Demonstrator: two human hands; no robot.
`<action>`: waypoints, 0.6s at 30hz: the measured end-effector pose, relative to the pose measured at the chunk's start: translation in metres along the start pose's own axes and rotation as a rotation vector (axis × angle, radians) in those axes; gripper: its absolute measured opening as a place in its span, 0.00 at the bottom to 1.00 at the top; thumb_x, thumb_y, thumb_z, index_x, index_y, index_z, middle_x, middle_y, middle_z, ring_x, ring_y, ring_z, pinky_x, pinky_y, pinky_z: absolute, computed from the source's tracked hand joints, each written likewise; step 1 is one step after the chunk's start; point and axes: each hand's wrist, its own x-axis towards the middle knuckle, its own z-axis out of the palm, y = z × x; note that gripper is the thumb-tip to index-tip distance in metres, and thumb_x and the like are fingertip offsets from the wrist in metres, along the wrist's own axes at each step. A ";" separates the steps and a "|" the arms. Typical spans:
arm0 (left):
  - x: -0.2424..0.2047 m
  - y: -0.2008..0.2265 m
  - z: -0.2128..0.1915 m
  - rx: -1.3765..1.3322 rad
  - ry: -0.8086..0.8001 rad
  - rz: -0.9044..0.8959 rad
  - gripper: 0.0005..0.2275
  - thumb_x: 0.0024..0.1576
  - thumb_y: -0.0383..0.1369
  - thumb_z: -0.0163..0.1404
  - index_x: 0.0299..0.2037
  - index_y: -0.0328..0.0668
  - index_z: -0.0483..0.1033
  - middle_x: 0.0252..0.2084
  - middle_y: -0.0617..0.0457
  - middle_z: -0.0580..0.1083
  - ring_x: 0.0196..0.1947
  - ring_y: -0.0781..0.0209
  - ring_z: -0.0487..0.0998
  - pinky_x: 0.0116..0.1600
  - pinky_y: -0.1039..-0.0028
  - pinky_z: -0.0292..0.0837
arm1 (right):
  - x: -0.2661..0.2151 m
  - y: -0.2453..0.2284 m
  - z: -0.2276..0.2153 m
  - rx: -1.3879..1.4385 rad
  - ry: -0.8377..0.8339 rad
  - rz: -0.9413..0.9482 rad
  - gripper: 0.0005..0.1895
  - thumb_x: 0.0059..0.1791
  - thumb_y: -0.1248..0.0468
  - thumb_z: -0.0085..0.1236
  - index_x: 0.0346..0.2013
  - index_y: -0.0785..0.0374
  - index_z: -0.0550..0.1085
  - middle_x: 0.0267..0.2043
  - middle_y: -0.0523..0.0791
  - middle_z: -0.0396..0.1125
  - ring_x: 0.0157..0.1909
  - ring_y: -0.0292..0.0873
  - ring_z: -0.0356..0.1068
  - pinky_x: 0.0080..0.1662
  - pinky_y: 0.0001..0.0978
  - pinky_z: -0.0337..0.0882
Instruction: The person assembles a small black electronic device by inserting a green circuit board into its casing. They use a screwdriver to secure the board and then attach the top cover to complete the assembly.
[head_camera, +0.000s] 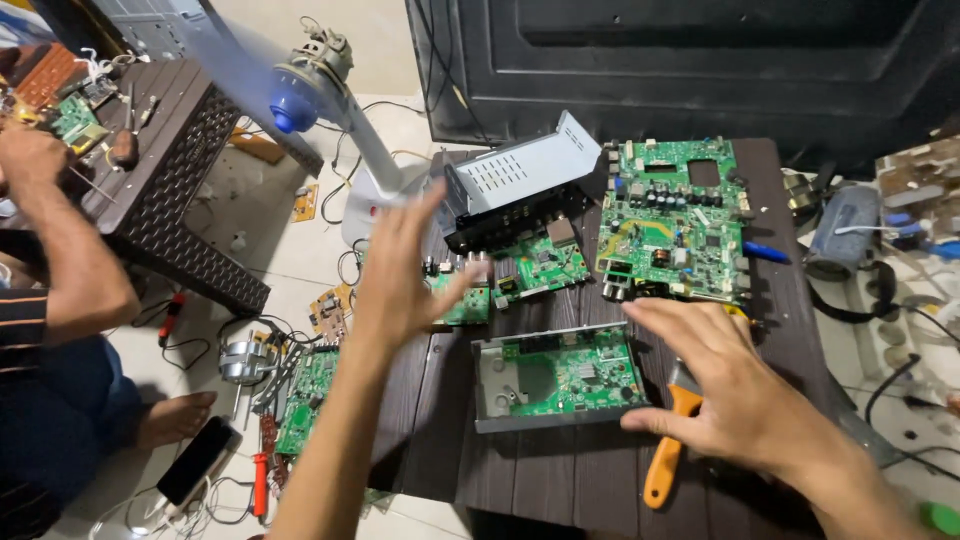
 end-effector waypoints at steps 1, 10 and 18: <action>0.026 -0.013 0.005 0.140 0.050 0.025 0.42 0.53 0.60 0.56 0.71 0.38 0.60 0.67 0.42 0.68 0.65 0.48 0.67 0.68 0.54 0.62 | -0.002 -0.005 -0.005 0.018 0.049 0.033 0.53 0.38 0.44 0.72 0.73 0.53 0.60 0.71 0.43 0.58 0.71 0.46 0.54 0.67 0.53 0.55; 0.075 -0.028 0.008 -0.128 -0.005 -0.272 0.40 0.34 0.39 0.74 0.60 0.42 0.71 0.54 0.48 0.76 0.50 0.56 0.76 0.54 0.66 0.73 | -0.056 0.010 -0.019 0.076 0.225 0.240 0.43 0.36 0.51 0.71 0.66 0.50 0.69 0.67 0.40 0.66 0.68 0.42 0.62 0.67 0.46 0.60; -0.002 0.029 -0.039 0.128 0.107 0.502 0.37 0.42 0.26 0.73 0.62 0.38 0.67 0.64 0.40 0.70 0.63 0.44 0.74 0.65 0.60 0.78 | -0.006 0.010 -0.048 0.513 0.238 0.349 0.40 0.45 0.48 0.48 0.71 0.58 0.59 0.68 0.50 0.64 0.58 0.47 0.74 0.57 0.41 0.75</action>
